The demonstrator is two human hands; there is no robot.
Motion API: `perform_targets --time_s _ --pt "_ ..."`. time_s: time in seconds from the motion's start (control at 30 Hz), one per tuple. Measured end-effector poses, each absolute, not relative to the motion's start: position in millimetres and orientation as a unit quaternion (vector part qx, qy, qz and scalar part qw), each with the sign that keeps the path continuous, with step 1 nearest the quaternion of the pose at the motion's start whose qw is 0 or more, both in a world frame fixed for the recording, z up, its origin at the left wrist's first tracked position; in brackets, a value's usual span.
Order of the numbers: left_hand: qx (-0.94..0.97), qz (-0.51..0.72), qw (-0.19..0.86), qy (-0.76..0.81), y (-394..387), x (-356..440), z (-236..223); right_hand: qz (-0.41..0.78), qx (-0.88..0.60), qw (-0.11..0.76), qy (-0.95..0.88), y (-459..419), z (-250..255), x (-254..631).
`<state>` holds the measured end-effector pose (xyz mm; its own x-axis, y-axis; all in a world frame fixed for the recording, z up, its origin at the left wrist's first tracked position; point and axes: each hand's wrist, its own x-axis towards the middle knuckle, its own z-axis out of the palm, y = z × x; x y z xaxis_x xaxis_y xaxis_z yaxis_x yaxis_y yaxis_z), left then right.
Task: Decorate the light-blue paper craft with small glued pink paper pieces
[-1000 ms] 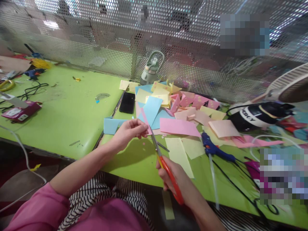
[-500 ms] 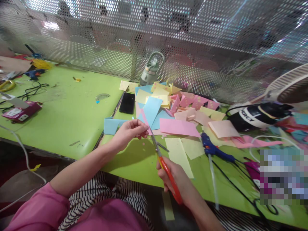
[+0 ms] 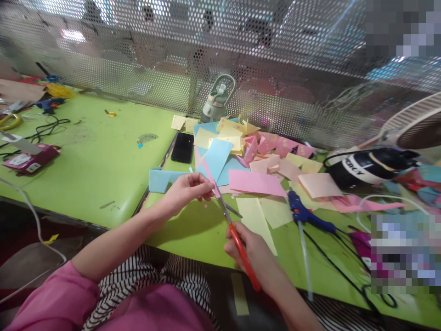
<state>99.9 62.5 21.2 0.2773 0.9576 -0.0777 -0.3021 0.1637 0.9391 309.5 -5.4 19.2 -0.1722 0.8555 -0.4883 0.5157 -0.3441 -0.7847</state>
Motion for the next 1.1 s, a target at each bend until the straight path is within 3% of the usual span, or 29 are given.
perform_targets --time_s 0.13,1.1 --pt "0.447 0.471 0.659 0.379 61 101 22 0.555 -0.650 0.146 -0.498 -4 20 307" --pt "0.460 0.449 0.658 0.392 61 102 23 0.519 -0.600 0.155 -0.589 -9 4 320"
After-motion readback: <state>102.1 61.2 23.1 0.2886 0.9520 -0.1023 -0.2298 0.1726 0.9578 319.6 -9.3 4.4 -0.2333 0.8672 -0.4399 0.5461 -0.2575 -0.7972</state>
